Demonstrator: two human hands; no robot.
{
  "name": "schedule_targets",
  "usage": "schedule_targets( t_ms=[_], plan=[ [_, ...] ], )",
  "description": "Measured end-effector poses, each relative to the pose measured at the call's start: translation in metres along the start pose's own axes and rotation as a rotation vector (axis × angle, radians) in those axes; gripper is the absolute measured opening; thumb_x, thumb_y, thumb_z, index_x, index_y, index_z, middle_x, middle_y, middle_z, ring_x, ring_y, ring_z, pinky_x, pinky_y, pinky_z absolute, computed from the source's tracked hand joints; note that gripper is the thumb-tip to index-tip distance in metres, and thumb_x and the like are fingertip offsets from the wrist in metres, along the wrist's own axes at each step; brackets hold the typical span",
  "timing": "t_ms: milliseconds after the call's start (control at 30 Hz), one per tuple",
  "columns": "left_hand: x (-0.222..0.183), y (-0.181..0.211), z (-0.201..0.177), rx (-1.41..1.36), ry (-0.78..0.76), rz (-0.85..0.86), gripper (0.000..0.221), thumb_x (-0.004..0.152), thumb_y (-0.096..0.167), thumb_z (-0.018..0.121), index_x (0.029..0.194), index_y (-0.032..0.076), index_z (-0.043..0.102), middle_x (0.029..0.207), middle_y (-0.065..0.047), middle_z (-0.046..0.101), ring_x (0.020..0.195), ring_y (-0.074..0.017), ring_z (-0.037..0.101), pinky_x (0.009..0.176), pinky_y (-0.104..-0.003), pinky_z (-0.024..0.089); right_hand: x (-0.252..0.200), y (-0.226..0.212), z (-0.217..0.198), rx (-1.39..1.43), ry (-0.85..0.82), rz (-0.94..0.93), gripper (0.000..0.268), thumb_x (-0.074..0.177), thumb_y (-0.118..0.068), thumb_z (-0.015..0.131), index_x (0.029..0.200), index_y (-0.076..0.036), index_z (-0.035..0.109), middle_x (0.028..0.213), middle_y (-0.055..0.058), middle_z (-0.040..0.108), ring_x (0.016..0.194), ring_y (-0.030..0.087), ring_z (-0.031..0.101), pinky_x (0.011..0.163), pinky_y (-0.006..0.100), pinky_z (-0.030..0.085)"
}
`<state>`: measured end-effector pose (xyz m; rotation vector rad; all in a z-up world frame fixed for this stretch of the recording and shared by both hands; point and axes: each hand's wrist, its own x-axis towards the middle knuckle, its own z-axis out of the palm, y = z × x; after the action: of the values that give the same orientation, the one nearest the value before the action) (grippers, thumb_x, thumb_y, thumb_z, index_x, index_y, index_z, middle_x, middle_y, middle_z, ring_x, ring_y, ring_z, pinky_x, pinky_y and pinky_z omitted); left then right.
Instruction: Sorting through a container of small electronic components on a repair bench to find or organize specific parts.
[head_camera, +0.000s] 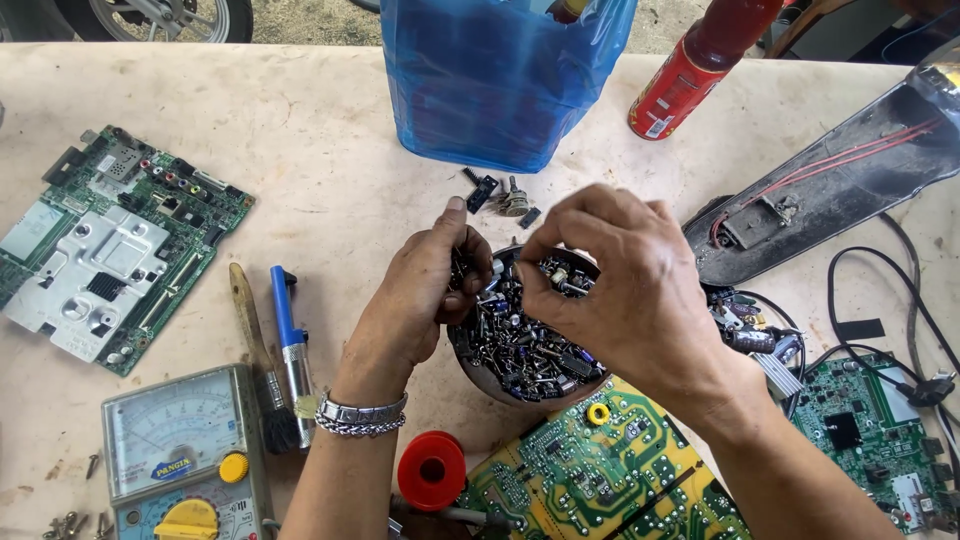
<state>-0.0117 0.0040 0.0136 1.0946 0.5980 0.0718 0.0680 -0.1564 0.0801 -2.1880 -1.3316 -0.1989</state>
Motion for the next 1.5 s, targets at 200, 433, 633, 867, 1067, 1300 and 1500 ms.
schedule_targets(
  t_ms=[200, 433, 633, 867, 1067, 1300, 1500],
  plan=[
    [0.006, -0.005, -0.004, -0.126, -0.071, 0.000, 0.054, 0.106, 0.046, 0.049, 0.075, 0.003, 0.059, 0.056, -0.003, 0.037, 0.036, -0.0043, 0.030, 0.033, -0.016, 0.021, 0.014, -0.016, 0.002, 0.013, 0.046, -0.030, 0.008, 0.090, -0.019, 0.075, 0.098, -0.022, 0.075, 0.097, 0.004, 0.068, 0.089, 0.027, 0.069, 0.082, 0.041, 0.049],
    [0.007, -0.010, -0.008, -0.154, -0.049, 0.042, 0.051, 0.106, 0.047, 0.052, 0.073, 0.008, 0.054, 0.054, -0.001, 0.035, 0.036, -0.0032, 0.027, 0.032, -0.015, 0.022, -0.024, 0.009, 0.037, -0.117, -0.422, 0.031, 0.012, 0.080, -0.022, 0.079, 0.092, -0.021, 0.080, 0.092, 0.004, 0.074, 0.090, 0.026, 0.071, 0.085, 0.041, 0.047],
    [0.008, -0.011, -0.009, -0.153, -0.045, 0.037, 0.051, 0.106, 0.047, 0.052, 0.073, 0.008, 0.055, 0.054, -0.001, 0.036, 0.036, -0.0034, 0.028, 0.031, -0.016, 0.023, -0.029, 0.018, 0.055, -0.237, -0.458, -0.020, 0.020, 0.072, -0.032, 0.084, 0.089, -0.024, 0.077, 0.091, -0.001, 0.071, 0.085, 0.020, 0.066, 0.080, 0.038, 0.043],
    [0.007, -0.008, -0.014, -0.133, -0.019, 0.045, 0.051, 0.107, 0.047, 0.052, 0.072, 0.008, 0.055, 0.054, 0.000, 0.036, 0.036, -0.0028, 0.028, 0.032, -0.015, 0.022, -0.019, 0.010, 0.035, -0.143, -0.473, 0.059, 0.017, 0.077, -0.032, 0.082, 0.090, -0.023, 0.079, 0.094, 0.000, 0.074, 0.093, 0.024, 0.069, 0.085, 0.041, 0.046],
    [0.001, -0.005, -0.025, -0.034, 0.104, 0.059, 0.049, 0.108, 0.044, 0.049, 0.074, 0.009, 0.054, 0.055, 0.000, 0.036, 0.036, -0.0034, 0.027, 0.032, -0.016, 0.021, -0.022, 0.009, 0.039, -0.250, -0.487, 0.015, 0.006, 0.083, -0.032, 0.078, 0.086, -0.028, 0.080, 0.089, -0.006, 0.074, 0.090, 0.018, 0.067, 0.086, 0.039, 0.044],
    [-0.009, -0.018, -0.035, -0.068, 0.182, -0.003, 0.045, 0.109, 0.040, 0.050, 0.076, 0.009, 0.052, 0.057, 0.001, 0.033, 0.037, -0.0033, 0.026, 0.033, -0.016, 0.019, -0.016, 0.011, 0.033, -0.213, -0.527, 0.103, 0.007, 0.086, -0.027, 0.075, 0.086, -0.029, 0.081, 0.086, -0.006, 0.076, 0.087, 0.019, 0.070, 0.083, 0.040, 0.045],
    [0.010, -0.034, -0.031, -0.114, 0.077, -0.040, 0.042, 0.109, 0.039, 0.050, 0.078, 0.011, 0.051, 0.060, 0.002, 0.034, 0.040, -0.0028, 0.025, 0.035, -0.016, 0.017, -0.027, 0.029, 0.048, -0.131, -0.459, 0.110, 0.008, 0.073, -0.032, 0.082, 0.078, -0.025, 0.079, 0.075, -0.004, 0.073, 0.080, 0.024, 0.071, 0.079, 0.043, 0.048]
  ],
)
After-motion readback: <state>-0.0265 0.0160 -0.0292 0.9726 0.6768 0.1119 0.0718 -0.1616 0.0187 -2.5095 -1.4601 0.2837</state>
